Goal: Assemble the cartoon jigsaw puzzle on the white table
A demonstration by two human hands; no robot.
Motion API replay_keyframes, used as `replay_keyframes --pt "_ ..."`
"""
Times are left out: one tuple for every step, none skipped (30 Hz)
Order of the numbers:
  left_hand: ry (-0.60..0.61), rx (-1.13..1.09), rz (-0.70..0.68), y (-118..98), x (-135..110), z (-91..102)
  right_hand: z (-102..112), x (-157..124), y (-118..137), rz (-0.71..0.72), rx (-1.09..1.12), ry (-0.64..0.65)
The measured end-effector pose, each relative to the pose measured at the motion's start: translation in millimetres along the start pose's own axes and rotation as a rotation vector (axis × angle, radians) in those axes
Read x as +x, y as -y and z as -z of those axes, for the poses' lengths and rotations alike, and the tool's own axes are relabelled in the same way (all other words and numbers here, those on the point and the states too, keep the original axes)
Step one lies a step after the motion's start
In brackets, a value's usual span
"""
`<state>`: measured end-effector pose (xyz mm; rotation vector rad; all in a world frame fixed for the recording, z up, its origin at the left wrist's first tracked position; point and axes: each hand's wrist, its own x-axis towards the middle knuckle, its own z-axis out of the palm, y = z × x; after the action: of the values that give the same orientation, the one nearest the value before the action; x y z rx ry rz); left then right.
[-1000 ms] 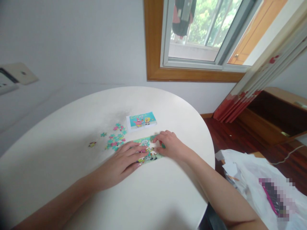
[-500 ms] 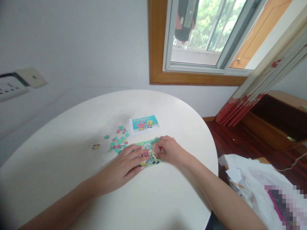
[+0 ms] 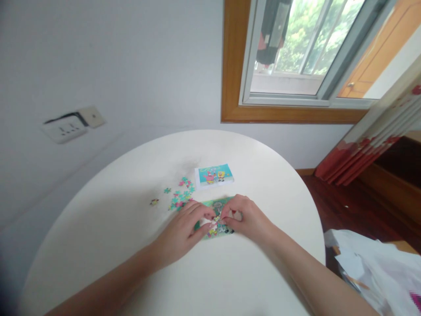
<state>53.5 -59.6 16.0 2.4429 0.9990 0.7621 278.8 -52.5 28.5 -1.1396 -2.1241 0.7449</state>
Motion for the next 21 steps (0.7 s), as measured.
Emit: replay_keyframes --pt "-0.004 -0.003 -0.002 -1 0 -0.8 -3 0 1 0.037 0.003 -0.006" --pt "-0.003 -0.001 -0.012 -2 0 -1.5 -6 -1 2 0.070 0.005 -0.012" --pt "0.000 0.004 -0.027 -2 0 -1.8 -9 -1 2 0.096 0.009 -0.016" --pt "0.002 0.012 -0.039 -3 0 -1.5 -11 -2 2 0.114 0.016 -0.020" --pt "-0.002 0.022 -0.046 -3 0 -0.2 -13 -2 2 0.125 0.024 -0.024" --pt "-0.013 0.033 -0.047 -1 1 2.3 -13 -2 1 0.134 0.031 -0.029" --pt "-0.025 0.049 -0.038 2 1 6.2 -12 -2 1 0.139 0.035 -0.036" --pt "-0.044 0.068 -0.025 6 2 11.5 -11 -2 0 0.143 0.034 -0.044" --pt "-0.064 0.093 -0.011 13 3 18.2 -8 -2 -1 0.143 0.028 -0.051" --pt "-0.072 0.136 0.013 21 3 25.9 -6 -2 -2 0.137 0.018 -0.058" --pt "-0.088 0.192 0.039 31 3 34.2 -3 -1 -4 0.128 0.007 -0.066" --pt "-0.098 0.256 0.069 41 3 42.7 -1 -2 -6 0.112 -0.005 -0.074" --pt "-0.098 0.321 0.091 52 2 50.9 2 -2 -8 0.094 -0.016 -0.082" --pt "-0.111 0.378 0.119 63 1 58.4 3 -2 -10 0.075 -0.029 -0.088" --pt "-0.119 0.418 0.146 73 -1 64.8 5 -2 -12 0.059 -0.040 -0.090" --pt "-0.131 0.446 0.182 82 -3 70.1 5 -2 -14 0.047 -0.052 -0.089" --pt "-0.127 0.461 0.216 89 -5 74.3 6 -2 -15 0.038 -0.063 -0.086" --pt "-0.115 0.469 0.244 96 -7 77.4 6 -2 -17 0.032 -0.072 -0.082" --pt "-0.109 0.478 0.269 101 -10 79.6 6 -2 -17 0.029 -0.080 -0.082" --pt "-0.111 0.483 0.293 106 -12 81.3 6 -2 -18 0.026 -0.086 -0.085" --pt "-0.112 0.485 0.304 110 -14 82.5 7 -1 -19 0.022 -0.091 -0.091"
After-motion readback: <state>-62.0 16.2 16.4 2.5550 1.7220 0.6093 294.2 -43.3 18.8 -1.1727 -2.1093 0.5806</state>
